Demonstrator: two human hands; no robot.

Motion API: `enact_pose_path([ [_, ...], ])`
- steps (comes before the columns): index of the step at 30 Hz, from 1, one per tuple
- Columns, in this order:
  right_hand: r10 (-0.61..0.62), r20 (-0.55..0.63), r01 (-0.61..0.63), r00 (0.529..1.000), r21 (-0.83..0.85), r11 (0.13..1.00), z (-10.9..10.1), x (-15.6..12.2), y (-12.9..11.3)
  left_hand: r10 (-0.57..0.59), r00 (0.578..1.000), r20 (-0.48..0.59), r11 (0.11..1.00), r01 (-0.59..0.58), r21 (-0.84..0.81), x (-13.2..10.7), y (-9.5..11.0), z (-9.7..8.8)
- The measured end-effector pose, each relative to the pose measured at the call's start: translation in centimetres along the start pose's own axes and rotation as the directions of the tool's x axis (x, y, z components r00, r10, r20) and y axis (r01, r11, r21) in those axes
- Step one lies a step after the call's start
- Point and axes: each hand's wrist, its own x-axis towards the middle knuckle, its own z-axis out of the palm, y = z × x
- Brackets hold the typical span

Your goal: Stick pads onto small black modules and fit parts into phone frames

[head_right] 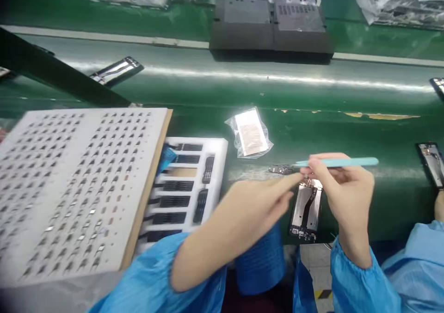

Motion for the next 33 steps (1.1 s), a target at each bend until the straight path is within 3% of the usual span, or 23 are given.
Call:
enact_pose_path([
  [2,0.005,0.161,-0.015,0.987,0.056,0.998,2.4,1.9,-0.1,-0.177,0.984,-0.019,0.984,0.177,0.010,-1.6,-2.3,-1.4],
  [4,0.054,0.322,-0.081,0.945,0.073,0.994,4.9,3.8,0.9,-0.301,0.953,-0.038,0.946,0.304,0.110,-2.2,-4.8,-1.8],
  [7,0.133,0.446,-0.170,0.885,0.044,0.984,7.9,5.9,3.2,-0.288,0.957,-0.024,0.925,0.285,0.250,-1.7,-7.5,-0.7],
  [10,0.160,0.449,-0.184,0.879,0.009,0.983,9.6,6.5,4.8,-0.212,0.977,0.012,0.944,0.202,0.263,-1.1,-8.6,0.9],
  [17,0.178,0.385,-0.182,0.906,-0.025,0.983,10.1,6.1,5.7,-0.224,0.974,-0.047,0.954,0.229,0.195,-0.8,-8.9,2.2],
  [23,0.154,0.361,-0.172,0.920,0.017,0.985,10.0,6.1,5.8,-0.229,0.973,-0.023,0.947,0.228,0.227,-0.4,-8.8,2.5],
  [33,0.196,0.397,-0.197,0.896,-0.039,0.980,9.8,6.8,5.6,-0.242,0.969,-0.044,0.941,0.246,0.232,-0.5,-8.9,2.8],
])
